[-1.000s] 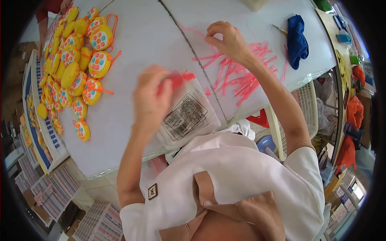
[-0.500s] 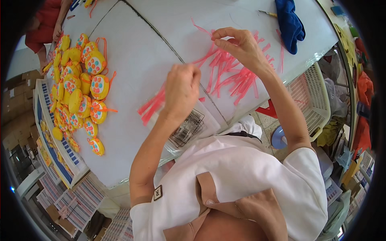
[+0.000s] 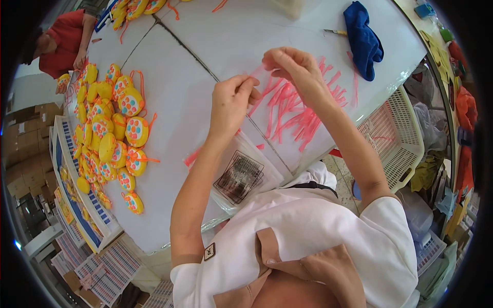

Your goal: The person packs handheld toys into adhesive plastic bags by inserting each toy, removing the protective seal strip, and closing the flap, then gathers the discarded strips from the table.

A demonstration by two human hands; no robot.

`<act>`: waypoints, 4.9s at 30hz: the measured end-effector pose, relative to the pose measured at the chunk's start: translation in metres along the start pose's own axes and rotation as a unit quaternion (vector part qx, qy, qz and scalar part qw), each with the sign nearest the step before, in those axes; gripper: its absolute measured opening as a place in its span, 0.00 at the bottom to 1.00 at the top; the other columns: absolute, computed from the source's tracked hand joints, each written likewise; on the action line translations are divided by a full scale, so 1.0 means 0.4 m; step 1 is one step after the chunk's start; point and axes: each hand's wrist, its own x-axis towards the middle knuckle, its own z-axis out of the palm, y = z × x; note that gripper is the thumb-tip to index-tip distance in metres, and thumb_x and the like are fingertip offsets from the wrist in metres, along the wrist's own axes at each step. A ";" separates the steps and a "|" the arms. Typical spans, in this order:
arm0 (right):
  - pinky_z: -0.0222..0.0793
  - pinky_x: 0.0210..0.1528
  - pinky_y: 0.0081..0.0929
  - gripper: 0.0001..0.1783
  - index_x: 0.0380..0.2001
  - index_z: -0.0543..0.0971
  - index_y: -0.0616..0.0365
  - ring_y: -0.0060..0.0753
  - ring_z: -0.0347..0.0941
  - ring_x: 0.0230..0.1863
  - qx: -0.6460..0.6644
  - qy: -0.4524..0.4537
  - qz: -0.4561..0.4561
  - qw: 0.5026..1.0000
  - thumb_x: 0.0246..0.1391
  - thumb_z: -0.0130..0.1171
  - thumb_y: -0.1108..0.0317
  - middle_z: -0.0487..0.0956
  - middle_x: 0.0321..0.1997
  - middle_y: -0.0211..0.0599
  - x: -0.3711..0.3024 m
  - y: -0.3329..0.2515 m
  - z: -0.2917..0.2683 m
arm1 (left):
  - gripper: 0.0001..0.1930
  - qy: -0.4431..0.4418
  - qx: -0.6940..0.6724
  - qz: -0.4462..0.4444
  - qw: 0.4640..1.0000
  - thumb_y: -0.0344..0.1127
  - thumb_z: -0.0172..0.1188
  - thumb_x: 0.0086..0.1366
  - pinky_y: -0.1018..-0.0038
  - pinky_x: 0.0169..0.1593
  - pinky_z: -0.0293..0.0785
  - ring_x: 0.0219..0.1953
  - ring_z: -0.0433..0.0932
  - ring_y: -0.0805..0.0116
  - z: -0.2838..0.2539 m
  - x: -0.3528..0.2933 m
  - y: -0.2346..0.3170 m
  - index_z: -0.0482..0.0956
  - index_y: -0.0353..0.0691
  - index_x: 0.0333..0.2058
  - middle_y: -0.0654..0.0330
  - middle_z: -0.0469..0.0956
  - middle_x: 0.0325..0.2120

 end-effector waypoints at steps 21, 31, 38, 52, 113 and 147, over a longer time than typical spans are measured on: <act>0.72 0.38 0.33 0.17 0.37 0.80 0.59 0.42 0.78 0.36 -0.550 0.306 -0.055 0.775 0.52 0.61 0.56 0.81 0.36 0.41 -0.180 -0.031 -0.308 | 0.09 0.169 0.013 0.075 0.983 0.30 0.50 0.64 0.69 0.31 0.69 0.24 0.73 0.62 0.060 0.051 -0.105 0.78 0.30 0.32 0.53 0.77 0.25; 0.67 0.27 0.26 0.11 0.28 0.80 0.65 0.25 0.70 0.20 -0.306 0.104 -0.006 0.946 0.51 0.60 0.65 0.77 0.19 0.40 -0.187 -0.050 -0.161 | 0.14 0.139 0.003 0.123 0.983 0.31 0.49 0.64 0.62 0.49 0.70 0.45 0.75 0.48 0.160 0.037 -0.064 0.75 0.28 0.44 0.44 0.76 0.41; 0.70 0.32 0.41 0.10 0.38 0.77 0.59 0.49 0.75 0.28 -0.437 0.099 -0.190 0.874 0.54 0.55 0.66 0.77 0.21 0.41 -0.184 -0.037 -0.097 | 0.20 0.118 0.075 0.168 0.976 0.33 0.49 0.66 0.60 0.57 0.63 0.53 0.67 0.44 0.180 -0.007 -0.043 0.66 0.25 0.52 0.40 0.70 0.49; 0.70 0.31 0.40 0.05 0.28 0.77 0.61 0.48 0.76 0.31 -0.454 0.019 -0.027 0.890 0.49 0.55 0.71 0.78 0.26 0.43 -0.144 0.004 -0.134 | 0.26 0.119 0.155 0.218 0.956 0.34 0.57 0.61 0.59 0.57 0.62 0.52 0.65 0.46 0.251 0.005 -0.021 0.63 0.23 0.54 0.42 0.68 0.50; 0.61 0.20 0.20 0.14 0.15 0.72 0.58 0.19 0.62 0.19 0.260 -0.004 0.179 0.949 0.55 0.52 0.73 0.65 0.16 0.24 -0.110 0.000 -0.045 | 0.16 -0.077 -0.481 -0.140 0.862 0.39 0.45 0.71 0.77 0.16 0.49 0.12 0.55 0.80 0.229 -0.071 0.041 0.69 0.35 0.25 0.68 0.60 0.12; 0.48 0.18 0.18 0.14 0.18 0.72 0.53 0.13 0.56 0.18 0.141 -0.269 0.221 0.927 0.58 0.55 0.67 0.64 0.16 0.22 -0.230 0.001 0.397 | 0.17 0.487 -0.642 -0.033 0.591 0.40 0.49 0.70 0.79 0.17 0.47 0.12 0.51 0.81 0.112 -0.429 -0.110 0.66 0.41 0.22 0.72 0.54 0.12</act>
